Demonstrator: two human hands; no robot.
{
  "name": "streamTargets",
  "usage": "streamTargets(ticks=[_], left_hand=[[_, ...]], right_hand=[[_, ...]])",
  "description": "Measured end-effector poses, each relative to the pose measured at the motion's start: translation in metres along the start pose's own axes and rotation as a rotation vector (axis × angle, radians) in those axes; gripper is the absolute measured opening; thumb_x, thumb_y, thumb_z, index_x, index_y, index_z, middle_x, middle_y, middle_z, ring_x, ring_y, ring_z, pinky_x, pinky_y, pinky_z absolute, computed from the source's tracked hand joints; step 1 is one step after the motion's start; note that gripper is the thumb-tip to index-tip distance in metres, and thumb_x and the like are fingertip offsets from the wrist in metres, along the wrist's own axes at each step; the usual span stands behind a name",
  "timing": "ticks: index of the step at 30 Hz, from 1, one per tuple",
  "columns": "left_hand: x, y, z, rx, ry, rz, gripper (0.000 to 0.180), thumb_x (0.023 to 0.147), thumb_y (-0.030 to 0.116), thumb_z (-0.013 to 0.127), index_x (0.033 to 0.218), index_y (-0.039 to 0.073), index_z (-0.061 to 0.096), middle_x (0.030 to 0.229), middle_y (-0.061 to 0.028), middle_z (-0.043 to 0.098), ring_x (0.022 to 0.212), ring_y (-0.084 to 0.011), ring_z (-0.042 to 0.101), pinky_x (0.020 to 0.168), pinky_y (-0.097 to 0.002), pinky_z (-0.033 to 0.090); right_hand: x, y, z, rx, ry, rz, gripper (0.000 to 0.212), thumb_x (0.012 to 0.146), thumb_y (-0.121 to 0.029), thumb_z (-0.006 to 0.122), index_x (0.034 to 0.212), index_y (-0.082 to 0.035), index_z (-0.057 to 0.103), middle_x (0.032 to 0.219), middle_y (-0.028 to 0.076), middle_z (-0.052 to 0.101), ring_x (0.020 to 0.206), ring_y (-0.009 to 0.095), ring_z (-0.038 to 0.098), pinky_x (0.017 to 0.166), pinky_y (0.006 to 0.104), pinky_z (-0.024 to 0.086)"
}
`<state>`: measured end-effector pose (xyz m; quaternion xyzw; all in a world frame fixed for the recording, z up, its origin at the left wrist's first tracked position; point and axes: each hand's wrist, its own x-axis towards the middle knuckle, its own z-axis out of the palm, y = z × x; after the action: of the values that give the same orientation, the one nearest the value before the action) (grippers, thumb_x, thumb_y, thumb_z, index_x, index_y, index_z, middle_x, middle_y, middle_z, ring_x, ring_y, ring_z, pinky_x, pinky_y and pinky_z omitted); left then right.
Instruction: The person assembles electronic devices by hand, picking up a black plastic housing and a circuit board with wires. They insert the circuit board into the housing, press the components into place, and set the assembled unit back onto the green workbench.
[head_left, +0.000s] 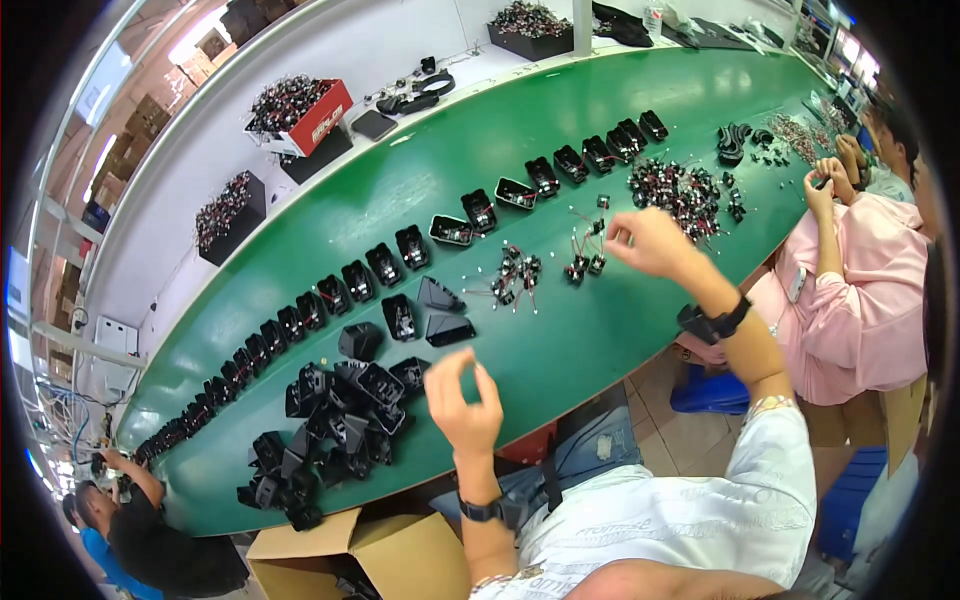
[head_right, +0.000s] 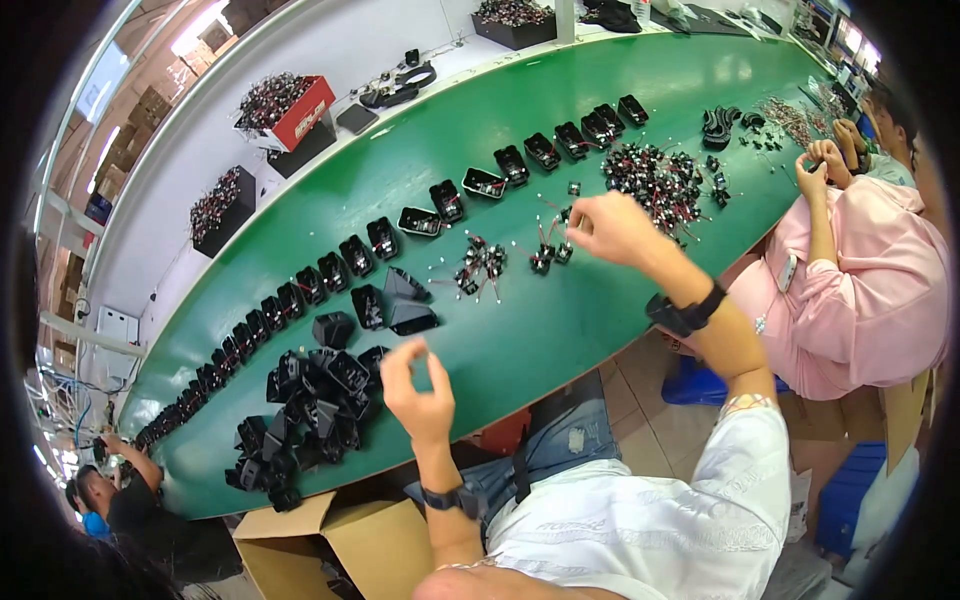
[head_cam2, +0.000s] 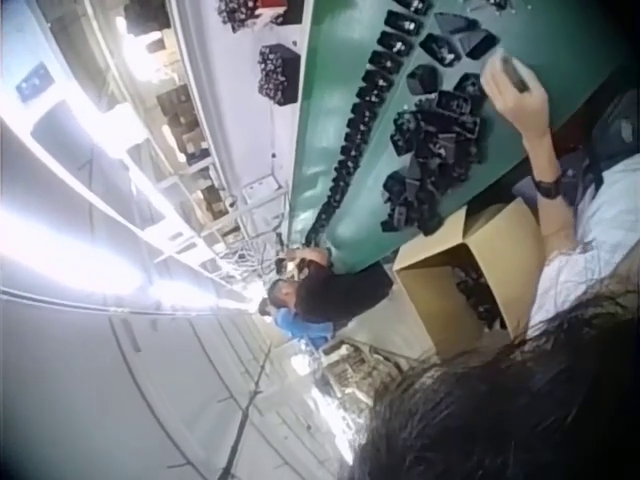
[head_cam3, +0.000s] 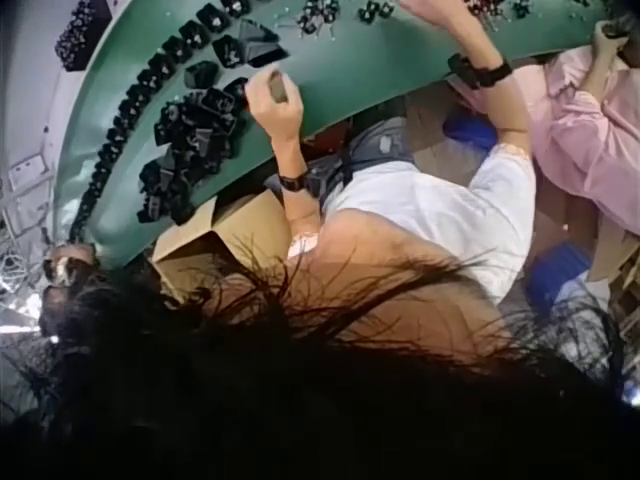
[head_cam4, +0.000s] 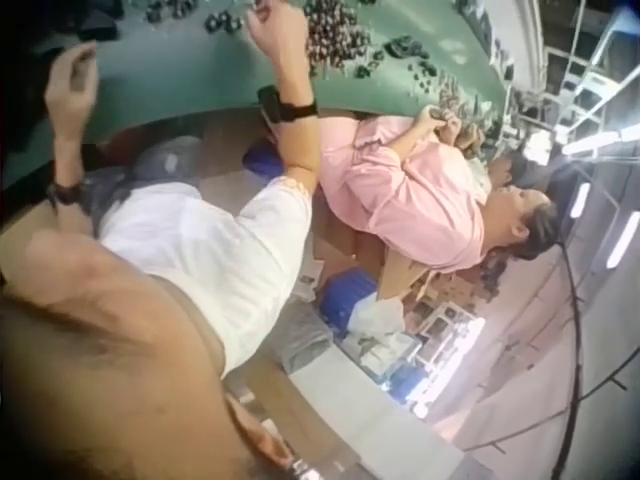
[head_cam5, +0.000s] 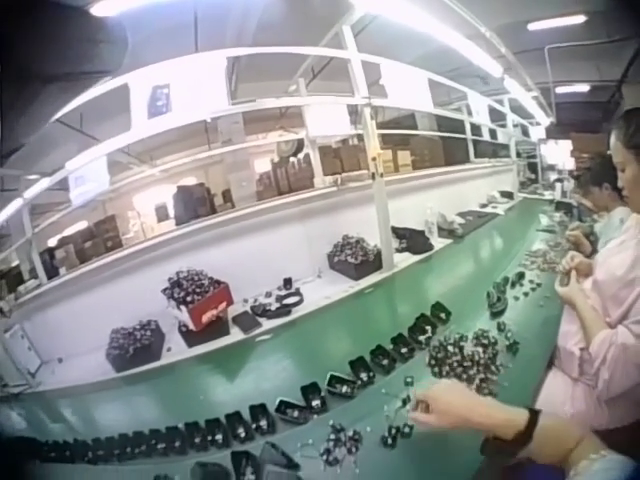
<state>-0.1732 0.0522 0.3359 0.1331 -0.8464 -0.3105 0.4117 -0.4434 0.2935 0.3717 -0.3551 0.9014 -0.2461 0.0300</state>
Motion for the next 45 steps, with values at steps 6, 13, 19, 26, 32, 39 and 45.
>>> streamTargets(ticks=[6, 13, 19, 26, 32, 39, 45], left_hand=[[0.029, -0.025, 0.027, 0.307, -0.260, -0.035, 0.058, 0.079, 0.018, 0.081, 0.132, 0.005, 0.060, 0.138, -0.0198, 0.051, 0.129, -0.0409, 0.048, 0.108, -0.0506, 0.041], [-0.014, -0.046, 0.026, 0.116, -0.214, 0.010, 0.038, 0.073, 0.005, 0.079, 0.108, 0.007, 0.064, 0.130, -0.0142, 0.055, 0.132, -0.0392, 0.047, 0.107, -0.0530, 0.040], [-0.032, -0.024, 0.000, 0.264, -0.161, -0.019, 0.044, 0.075, 0.007, 0.078, 0.117, 0.009, 0.065, 0.144, -0.0153, 0.050, 0.139, -0.0411, 0.042, 0.113, -0.0570, 0.031], [-0.040, -0.039, -0.004, 0.220, -0.349, 0.030, 0.056, 0.078, 0.006, 0.078, 0.131, 0.008, 0.060, 0.147, -0.0176, 0.048, 0.139, -0.0405, 0.043, 0.112, -0.0506, 0.039], [-0.041, -0.014, -0.017, 0.020, -0.410, -0.010, 0.086, 0.078, 0.008, 0.079, 0.155, 0.010, 0.041, 0.156, -0.0219, 0.036, 0.135, -0.0436, 0.044, 0.109, -0.0532, 0.039], [-0.046, 0.007, -0.043, 0.399, -0.619, -0.104, 0.091, 0.077, 0.007, 0.081, 0.157, 0.012, 0.037, 0.160, -0.0206, 0.033, 0.137, -0.0419, 0.045, 0.109, -0.0512, 0.039], [-0.031, 0.004, -0.054, 0.369, -0.627, -0.036, 0.107, 0.068, 0.020, 0.092, 0.159, 0.014, 0.036, 0.166, -0.0185, 0.028, 0.150, -0.0418, 0.029, 0.123, -0.0553, 0.024]], right_hand=[[-0.028, -0.004, 0.067, 0.265, 0.164, 0.173, 0.027, 0.084, -0.022, 0.083, 0.098, -0.002, 0.072, 0.081, 0.006, 0.074, 0.064, 0.015, 0.066, 0.061, 0.0331, 0.053], [-0.052, -0.018, 0.078, 0.466, 0.191, 0.092, 0.026, 0.089, -0.005, 0.075, 0.114, 0.002, 0.068, 0.086, 0.001, 0.066, 0.077, 0.005, 0.061, 0.067, 0.0226, 0.051], [-0.080, -0.062, 0.088, 0.722, 0.382, 0.158, 0.022, 0.093, -0.005, 0.072, 0.114, 0.001, 0.068, 0.093, 0.003, 0.070, 0.084, 0.009, 0.067, 0.068, 0.0247, 0.056], [-0.094, -0.092, 0.102, 0.419, 0.340, -0.093, 0.018, 0.091, 0.004, 0.069, 0.107, 0.000, 0.075, 0.103, 0.010, 0.071, 0.081, 0.018, 0.071, 0.071, 0.0283, 0.058], [-0.096, -0.095, 0.107, 0.450, 0.286, -0.050, 0.013, 0.087, 0.001, 0.075, 0.099, 0.002, 0.072, 0.098, 0.011, 0.070, 0.080, 0.021, 0.071, 0.074, 0.0302, 0.058], [-0.099, -0.093, 0.110, 0.268, 0.212, -0.147, 0.010, 0.087, -0.001, 0.076, 0.093, 0.002, 0.069, 0.094, 0.010, 0.070, 0.076, 0.021, 0.069, 0.070, 0.0316, 0.056], [-0.103, -0.103, 0.118, 0.390, 0.244, -0.091, 0.008, 0.087, -0.002, 0.076, 0.092, 0.003, 0.070, 0.092, 0.010, 0.070, 0.075, 0.020, 0.068, 0.070, 0.0315, 0.055]])
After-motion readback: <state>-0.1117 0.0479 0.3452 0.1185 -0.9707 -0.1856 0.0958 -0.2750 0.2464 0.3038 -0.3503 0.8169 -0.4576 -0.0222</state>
